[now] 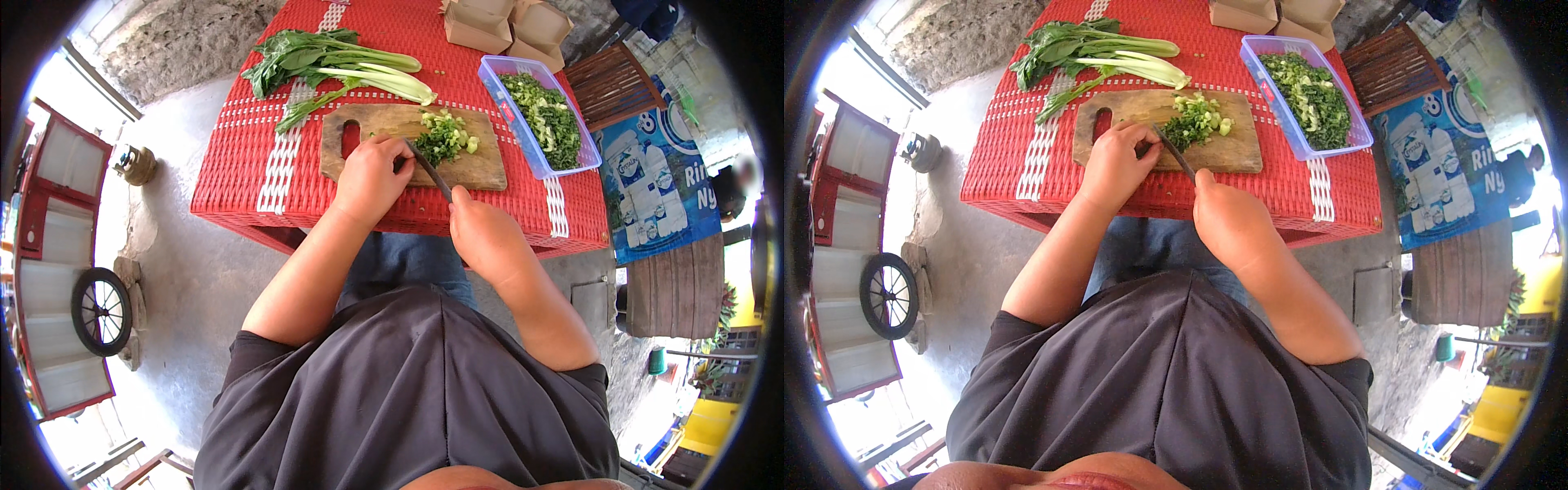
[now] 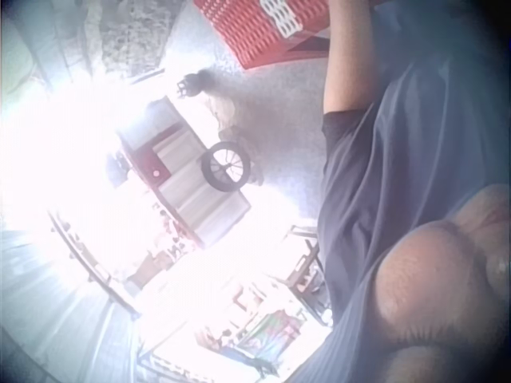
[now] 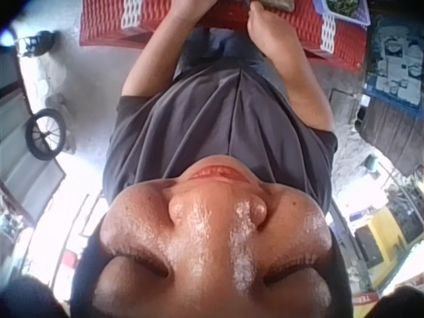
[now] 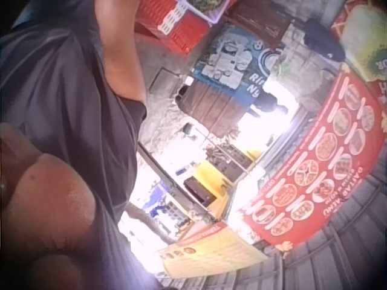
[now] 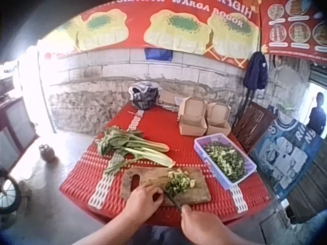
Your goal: The person chops green leafy vegetables on a wooden cutting board using a knife. The chopped pieces are placed into a nearby plastic container. The person continues chopping multiple stalks of the vegetable throughout the clip.
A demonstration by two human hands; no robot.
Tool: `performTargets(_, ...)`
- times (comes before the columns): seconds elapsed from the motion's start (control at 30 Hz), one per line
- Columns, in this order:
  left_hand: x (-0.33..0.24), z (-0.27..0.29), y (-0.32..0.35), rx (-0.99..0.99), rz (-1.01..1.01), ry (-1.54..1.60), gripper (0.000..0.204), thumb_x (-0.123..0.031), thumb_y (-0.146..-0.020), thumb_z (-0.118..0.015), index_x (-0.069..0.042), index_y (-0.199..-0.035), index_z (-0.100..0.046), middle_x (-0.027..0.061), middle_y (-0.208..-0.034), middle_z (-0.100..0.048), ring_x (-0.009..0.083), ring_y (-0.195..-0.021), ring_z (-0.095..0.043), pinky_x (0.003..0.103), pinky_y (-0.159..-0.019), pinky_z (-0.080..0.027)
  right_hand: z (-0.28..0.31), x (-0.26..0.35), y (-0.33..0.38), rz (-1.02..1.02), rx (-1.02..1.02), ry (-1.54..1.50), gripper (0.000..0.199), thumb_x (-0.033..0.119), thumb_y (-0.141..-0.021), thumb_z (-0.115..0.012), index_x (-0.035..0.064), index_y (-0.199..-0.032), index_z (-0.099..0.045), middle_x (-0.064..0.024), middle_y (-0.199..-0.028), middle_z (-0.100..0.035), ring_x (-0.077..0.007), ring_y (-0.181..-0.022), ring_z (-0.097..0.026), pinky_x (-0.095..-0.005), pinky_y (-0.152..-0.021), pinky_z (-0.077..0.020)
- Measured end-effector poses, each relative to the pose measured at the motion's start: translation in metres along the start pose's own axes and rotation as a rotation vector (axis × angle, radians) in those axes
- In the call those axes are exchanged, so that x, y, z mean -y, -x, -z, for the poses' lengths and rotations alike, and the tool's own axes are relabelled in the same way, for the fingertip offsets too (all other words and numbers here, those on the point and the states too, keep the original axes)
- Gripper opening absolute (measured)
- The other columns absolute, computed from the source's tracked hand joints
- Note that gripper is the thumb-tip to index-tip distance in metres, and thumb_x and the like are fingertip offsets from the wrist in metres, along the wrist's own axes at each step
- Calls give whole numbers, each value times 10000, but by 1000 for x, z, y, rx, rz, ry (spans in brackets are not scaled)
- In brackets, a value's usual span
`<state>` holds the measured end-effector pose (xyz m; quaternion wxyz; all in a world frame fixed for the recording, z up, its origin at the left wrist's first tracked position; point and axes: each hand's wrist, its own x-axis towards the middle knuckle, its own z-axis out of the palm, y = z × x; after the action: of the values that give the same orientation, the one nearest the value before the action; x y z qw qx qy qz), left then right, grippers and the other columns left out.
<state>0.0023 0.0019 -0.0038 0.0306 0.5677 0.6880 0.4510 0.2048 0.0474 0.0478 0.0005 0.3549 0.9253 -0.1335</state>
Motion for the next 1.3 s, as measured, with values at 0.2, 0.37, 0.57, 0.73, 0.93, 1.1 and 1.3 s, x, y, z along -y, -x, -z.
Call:
performTargets(0.2, 1, -1, 1, -25, -45, 26, 95, -111, -816, -727, -42, -868, -687, 141, -924, -689, 375, -910, -671, 455, -827, -550, -3, 1, -4, -8, 14, 21, 165, 127, -981, -489, -8, -1069, -525, -251, -763, -690, -458, -765, -700, -586, -680, -547)
performTargets(0.37, 0, 0, 0, 21, 5, 29, 94, -92, -808, -742, -37, -879, -716, 136, -941, -708, 355, -952, -679, 421, -861, -547, -7, 5, -14, -35, 13, 12, 156, 104, -967, -479, -6, -1064, -530, -254, -782, -694, -465, -770, -700, -584, -691, -549)
performTargets(0.57, -2, 2, 2, -18, -58, 37, 106, -91, -802, -742, -30, -884, -712, 144, -935, -703, 358, -944, -678, 423, -855, -549, -3, 2, -14, -14, 29, -7, 181, 144, -993, -483, -15, -1069, -524, -259, -812, -695, -466, -791, -694, -581, -710, -541)
performTargets(0.73, 3, 0, 2, -35, -33, 2, 123, -84, -799, -739, -31, -905, -711, 141, -933, -711, 356, -940, -679, 426, -855, -550, 0, -1, -4, -20, 8, -10, 205, 177, -1013, -482, -14, -1075, -524, -256, -806, -694, -468, -791, -689, -586, -704, -535)
performTargets(0.93, 5, -1, 3, -39, -48, 11, 124, -83, -794, -740, -40, -907, -713, 140, -927, -713, 353, -939, -680, 428, -852, -551, 1, 2, 0, -8, 34, 6, 187, 165, -1010, -478, -4, -1075, -526, -248, -792, -695, -459, -770, -694, -582, -690, -541)
performTargets(1.1, 1, 1, 3, -24, -32, 9, 113, -84, -792, -739, -37, -891, -712, 138, -918, -710, 353, -938, -680, 425, -851, -550, -4, 3, -2, -5, 12, 26, 163, 130, -985, -487, -2, -1071, -526, -246, -788, -697, -459, -765, -697, -579, -685, -545)
performTargets(1.3, 2, 2, 3, -11, -28, 19, 108, -84, -788, -745, -28, -875, -715, 140, -912, -706, 346, -927, -681, 421, -851, -551, -12, 5, -13, -16, 6, 20, 168, 116, -966, -491, -8, -1074, -525, -252, -810, -705, -457, -784, -705, -572, -697, -552)
